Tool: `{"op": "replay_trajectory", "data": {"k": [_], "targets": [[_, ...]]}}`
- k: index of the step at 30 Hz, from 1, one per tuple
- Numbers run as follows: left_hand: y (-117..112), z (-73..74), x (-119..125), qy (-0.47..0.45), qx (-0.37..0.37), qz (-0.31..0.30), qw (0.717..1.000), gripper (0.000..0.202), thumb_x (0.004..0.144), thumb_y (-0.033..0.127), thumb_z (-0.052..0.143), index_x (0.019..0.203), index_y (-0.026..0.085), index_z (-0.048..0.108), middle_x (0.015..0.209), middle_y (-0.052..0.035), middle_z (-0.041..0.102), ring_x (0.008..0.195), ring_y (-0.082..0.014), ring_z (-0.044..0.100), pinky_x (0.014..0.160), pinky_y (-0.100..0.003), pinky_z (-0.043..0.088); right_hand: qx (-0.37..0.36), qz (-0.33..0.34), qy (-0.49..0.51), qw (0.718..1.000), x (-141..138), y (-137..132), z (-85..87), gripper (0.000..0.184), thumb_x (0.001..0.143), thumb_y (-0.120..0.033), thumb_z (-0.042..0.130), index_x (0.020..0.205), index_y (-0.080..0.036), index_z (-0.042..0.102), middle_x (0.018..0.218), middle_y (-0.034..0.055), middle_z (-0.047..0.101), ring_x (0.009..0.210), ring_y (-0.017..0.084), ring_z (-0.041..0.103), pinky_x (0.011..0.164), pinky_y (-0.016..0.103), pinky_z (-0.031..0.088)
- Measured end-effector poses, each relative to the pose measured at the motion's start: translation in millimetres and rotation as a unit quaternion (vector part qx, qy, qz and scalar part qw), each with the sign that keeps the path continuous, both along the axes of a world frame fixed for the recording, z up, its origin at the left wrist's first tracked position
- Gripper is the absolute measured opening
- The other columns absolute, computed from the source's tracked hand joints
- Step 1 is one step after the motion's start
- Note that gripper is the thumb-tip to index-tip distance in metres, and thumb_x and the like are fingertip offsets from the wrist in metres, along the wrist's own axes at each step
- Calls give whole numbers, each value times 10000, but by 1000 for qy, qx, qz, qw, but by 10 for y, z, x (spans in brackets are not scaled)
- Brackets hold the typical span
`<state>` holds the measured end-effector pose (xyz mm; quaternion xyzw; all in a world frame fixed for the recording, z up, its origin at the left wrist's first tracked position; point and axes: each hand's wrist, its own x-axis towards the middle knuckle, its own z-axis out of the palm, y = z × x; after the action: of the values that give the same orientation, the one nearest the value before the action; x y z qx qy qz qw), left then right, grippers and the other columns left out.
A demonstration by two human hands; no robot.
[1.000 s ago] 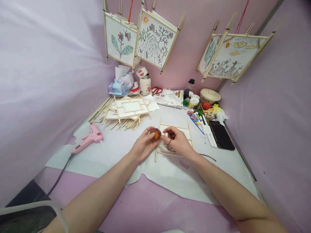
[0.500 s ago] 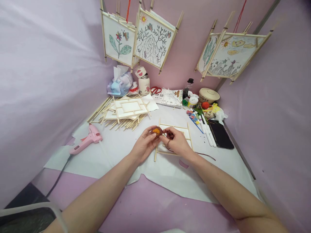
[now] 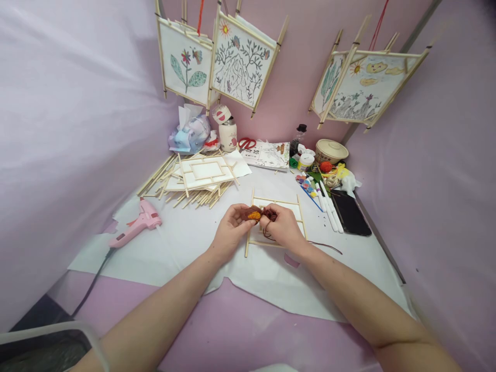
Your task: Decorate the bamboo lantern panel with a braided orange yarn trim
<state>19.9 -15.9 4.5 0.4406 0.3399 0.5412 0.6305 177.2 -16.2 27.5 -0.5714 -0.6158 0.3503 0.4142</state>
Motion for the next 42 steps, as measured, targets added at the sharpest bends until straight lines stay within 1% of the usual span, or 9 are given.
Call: {"op": "replay_trajectory", "data": {"k": [8,14,18,21,26,30,35,38,42], "targets": [[-39,97,-40,-175,-183,-155,955,249,798,235,582,1032,174,641,1043,-70,665,954,-183,632,703,-244,508,-63,22,130,989,105,144,22,111,682,-282,518,715,-191,572,670,-9,589,589,125,507,547,249,385],[-16,138,-33,-225,-211,-149,940,303,826,188,573,1113,116,641,1101,-102,663,1023,-202,644,948,-300,515,-88,31,299,950,85,123,104,109,642,-253,613,737,-198,622,730,-6,640,717,154,597,638,261,450],[-9,112,-41,-209,-183,-131,952,256,844,134,618,1097,115,649,1026,-86,673,1052,-184,638,1009,-299,491,-126,47,392,910,118,124,183,244,606,-229,576,822,-176,675,766,14,671,526,83,472,462,214,317],[-2,73,-57,-192,-195,-132,953,259,851,254,678,1075,123,662,1003,-85,673,1007,-194,654,869,-266,555,-175,82,470,861,185,140,220,219,609,-263,554,790,-176,641,650,-9,621,408,52,232,397,226,193],[11,38,-55,-177,-182,-108,961,265,819,301,730,1016,133,670,1020,-98,679,897,-131,651,677,-161,537,-171,103,525,827,254,164,230,171,652,-279,558,611,-220,403,521,-58,465,413,74,203,401,222,155],[15,72,-44,-194,-190,-91,958,144,817,197,703,932,120,665,1041,-110,670,1019,-182,641,908,-263,544,-113,67,408,904,217,146,195,92,667,-249,537,704,-235,454,504,-81,359,455,97,274,426,221,196],[18,73,-41,-220,-193,-57,954,100,804,96,626,890,102,677,917,-69,654,988,-165,641,994,-301,514,6,54,125,991,104,50,109,247,719,-307,623,941,-221,558,747,-40,537,650,119,483,590,251,376],[6,45,-31,-185,-162,-52,968,162,852,224,660,982,128,667,962,-72,659,964,-166,642,878,-283,551,71,60,-41,995,31,-33,86,224,726,-289,666,919,-222,573,804,-20,592,701,135,527,641,267,402],[-28,10,5,-145,-128,-50,980,309,807,358,734,1051,192,640,1000,-50,664,937,-164,637,791,-271,538,207,65,-206,954,-27,-104,64,165,779,-287,661,911,-206,602,821,17,630,761,172,559,684,289,395]]}}
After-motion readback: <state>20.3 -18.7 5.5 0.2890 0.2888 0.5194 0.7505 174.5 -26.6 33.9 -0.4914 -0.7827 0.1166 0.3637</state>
